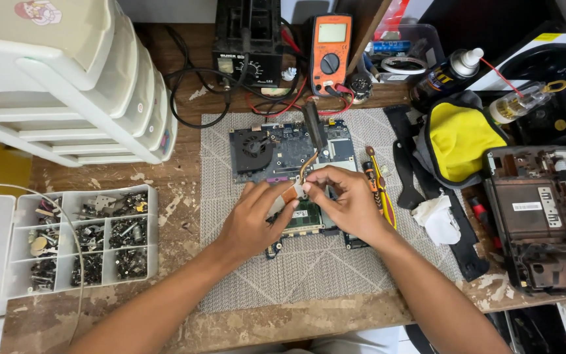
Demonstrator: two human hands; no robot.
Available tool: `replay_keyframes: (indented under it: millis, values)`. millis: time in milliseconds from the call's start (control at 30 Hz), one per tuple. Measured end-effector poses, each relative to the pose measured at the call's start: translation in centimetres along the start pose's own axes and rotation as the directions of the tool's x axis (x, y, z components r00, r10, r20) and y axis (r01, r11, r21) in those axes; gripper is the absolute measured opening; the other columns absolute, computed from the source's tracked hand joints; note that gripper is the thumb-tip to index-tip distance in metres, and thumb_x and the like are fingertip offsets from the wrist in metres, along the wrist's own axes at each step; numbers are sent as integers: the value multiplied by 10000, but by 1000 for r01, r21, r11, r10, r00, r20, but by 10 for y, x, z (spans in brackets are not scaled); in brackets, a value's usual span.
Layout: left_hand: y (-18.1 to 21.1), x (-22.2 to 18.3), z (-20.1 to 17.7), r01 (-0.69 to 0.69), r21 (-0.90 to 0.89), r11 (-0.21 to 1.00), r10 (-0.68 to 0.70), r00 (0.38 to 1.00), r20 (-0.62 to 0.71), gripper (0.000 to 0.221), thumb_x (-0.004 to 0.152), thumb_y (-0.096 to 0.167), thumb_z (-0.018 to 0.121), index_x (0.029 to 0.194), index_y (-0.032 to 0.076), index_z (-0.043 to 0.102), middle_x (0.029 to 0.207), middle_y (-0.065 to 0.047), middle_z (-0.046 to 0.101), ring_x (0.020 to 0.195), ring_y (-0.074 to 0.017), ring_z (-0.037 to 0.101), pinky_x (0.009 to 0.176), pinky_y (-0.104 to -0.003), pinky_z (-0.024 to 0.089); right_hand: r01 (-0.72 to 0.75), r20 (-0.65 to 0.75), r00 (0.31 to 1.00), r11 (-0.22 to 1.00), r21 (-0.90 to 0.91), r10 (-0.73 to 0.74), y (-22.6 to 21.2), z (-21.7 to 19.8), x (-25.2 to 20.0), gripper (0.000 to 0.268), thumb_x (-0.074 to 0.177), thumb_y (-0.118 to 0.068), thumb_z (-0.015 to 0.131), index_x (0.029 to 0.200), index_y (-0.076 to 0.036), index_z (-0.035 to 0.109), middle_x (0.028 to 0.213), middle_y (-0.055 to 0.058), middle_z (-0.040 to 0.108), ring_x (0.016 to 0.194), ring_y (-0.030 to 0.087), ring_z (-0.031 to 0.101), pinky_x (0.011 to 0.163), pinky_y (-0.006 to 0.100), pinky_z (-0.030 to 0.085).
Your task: Connecting and disconnecting various ribbon cables and wires on a laptop motherboard during a repair or assembly process.
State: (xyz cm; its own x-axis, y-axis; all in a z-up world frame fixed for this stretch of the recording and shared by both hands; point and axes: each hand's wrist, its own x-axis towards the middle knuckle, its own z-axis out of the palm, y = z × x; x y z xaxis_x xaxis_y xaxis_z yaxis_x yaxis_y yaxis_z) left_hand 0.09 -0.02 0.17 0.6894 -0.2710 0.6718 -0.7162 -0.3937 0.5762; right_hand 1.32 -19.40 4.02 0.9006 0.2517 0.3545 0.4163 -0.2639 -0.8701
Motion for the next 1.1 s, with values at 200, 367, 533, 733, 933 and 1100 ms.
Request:
replay_keyframes:
  millis: [200, 367, 533, 733, 933, 1100]
  values:
    - [1, 0, 1, 29, -24, 999, -29, 1000, 10, 256, 903, 72, 750, 1140, -13, 705, 695, -82, 594, 568, -201, 568, 584, -294, 441, 15, -19, 1000, 1000, -7, -15, 7, 3, -2, 34, 868, 47, 717, 900, 48, 725, 635, 143, 678, 609, 167, 619, 608, 341, 548]
    - [1, 1, 0, 38, -29, 999, -38, 999, 8, 256, 901, 61, 747, 1141, -18, 705, 693, -82, 601, 569, -197, 573, 581, -294, 439, 9, -26, 1000, 1000, -1, -9, 9, 4, -4, 41, 878, 41, 710, 912, 56, 727, 640, 147, 676, 615, 175, 628, 614, 350, 557]
    - [1, 1, 1, 49, -37, 998, -49, 999, 12, 259, 899, 61, 751, 1140, -22, 705, 689, -82, 604, 569, -191, 574, 578, -293, 442, 17, -38, 999, 1000, -1, -17, 8, 5, -2, 45, 893, 35, 703, 920, 67, 718, 645, 151, 673, 628, 180, 642, 618, 359, 563]
    - [-1, -1, 3, 40, -50, 998, -40, 999, -1, 257, 905, 70, 748, 1140, -26, 705, 690, -92, 610, 570, -209, 583, 579, -303, 444, 14, -46, 999, 1000, -21, -15, 1, 6, 1, 57, 883, 28, 715, 917, 75, 713, 639, 162, 657, 646, 173, 632, 618, 367, 555]
    - [3, 1, 0, 54, -67, 996, -54, 999, -2, 255, 895, 52, 751, 1131, -33, 707, 690, -94, 624, 574, -208, 601, 580, -304, 447, -17, -25, 1000, 1000, -1, 16, 3, 4, -1, 46, 888, 36, 694, 911, 61, 725, 627, 150, 670, 629, 177, 640, 623, 370, 569]
    - [4, 1, 2, 87, -107, 990, -88, 996, -1, 271, 891, 43, 753, 1148, -29, 705, 709, -109, 635, 600, -224, 622, 598, -308, 450, -89, 41, 996, 991, 105, 85, 3, -1, 0, 78, 910, 40, 652, 926, 67, 724, 638, 149, 696, 632, 166, 657, 646, 359, 575]
